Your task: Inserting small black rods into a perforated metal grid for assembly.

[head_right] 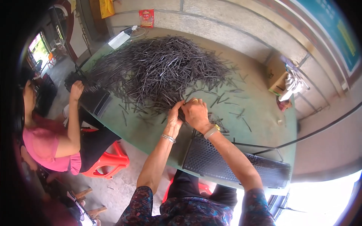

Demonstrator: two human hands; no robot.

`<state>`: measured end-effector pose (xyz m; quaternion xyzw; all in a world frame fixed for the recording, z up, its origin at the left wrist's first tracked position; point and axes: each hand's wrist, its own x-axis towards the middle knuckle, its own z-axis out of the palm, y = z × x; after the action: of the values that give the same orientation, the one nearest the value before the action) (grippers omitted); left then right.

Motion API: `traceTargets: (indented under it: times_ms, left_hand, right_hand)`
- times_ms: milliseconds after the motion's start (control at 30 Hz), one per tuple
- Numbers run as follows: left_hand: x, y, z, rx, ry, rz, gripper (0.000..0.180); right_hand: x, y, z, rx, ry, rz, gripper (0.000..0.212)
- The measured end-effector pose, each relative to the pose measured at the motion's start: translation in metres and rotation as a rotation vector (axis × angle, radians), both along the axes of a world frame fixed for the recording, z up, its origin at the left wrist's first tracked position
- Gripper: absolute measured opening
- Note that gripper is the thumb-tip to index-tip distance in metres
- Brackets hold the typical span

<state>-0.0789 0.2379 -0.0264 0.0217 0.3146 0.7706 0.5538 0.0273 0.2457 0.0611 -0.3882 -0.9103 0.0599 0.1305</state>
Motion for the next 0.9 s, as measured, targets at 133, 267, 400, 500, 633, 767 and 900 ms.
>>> traceTargets:
  times_ms: [133, 267, 400, 500, 633, 767, 900]
  left_hand:
    - [-0.015, -0.003, -0.022, 0.068, 0.321, 0.113, 0.031]
    - [-0.009, -0.027, 0.014, 0.065, 0.833, 0.182, 0.032]
    - [-0.012, -0.052, -0.007, -0.166, 1.278, 0.041, 0.049]
    - [-0.008, -0.051, -0.008, -0.155, 1.294, 0.023, 0.054]
    - [-0.01, -0.045, -0.016, -0.359, 1.39, -0.066, 0.057]
    - [-0.012, -0.055, -0.024, -0.18, 1.224, 0.064, 0.072]
    - [-0.02, -0.051, -0.046, -0.051, 1.071, 0.121, 0.069]
  right_hand:
    - [-0.011, -0.002, 0.008, -0.094, 0.365, -0.004, 0.068]
    - [-0.035, -0.008, -0.014, -0.306, 0.672, 0.06, 0.096]
    - [-0.055, -0.024, -0.021, -0.44, 0.923, -0.071, 0.076]
    - [-0.057, -0.024, -0.025, -0.557, 0.959, -0.174, 0.06]
    - [-0.057, -0.022, -0.039, -0.649, 1.038, -0.24, 0.036]
    - [-0.065, -0.031, -0.035, -0.81, 1.253, -0.2, 0.017]
    - [-0.076, -0.04, -0.027, -0.778, 1.239, -0.146, 0.02]
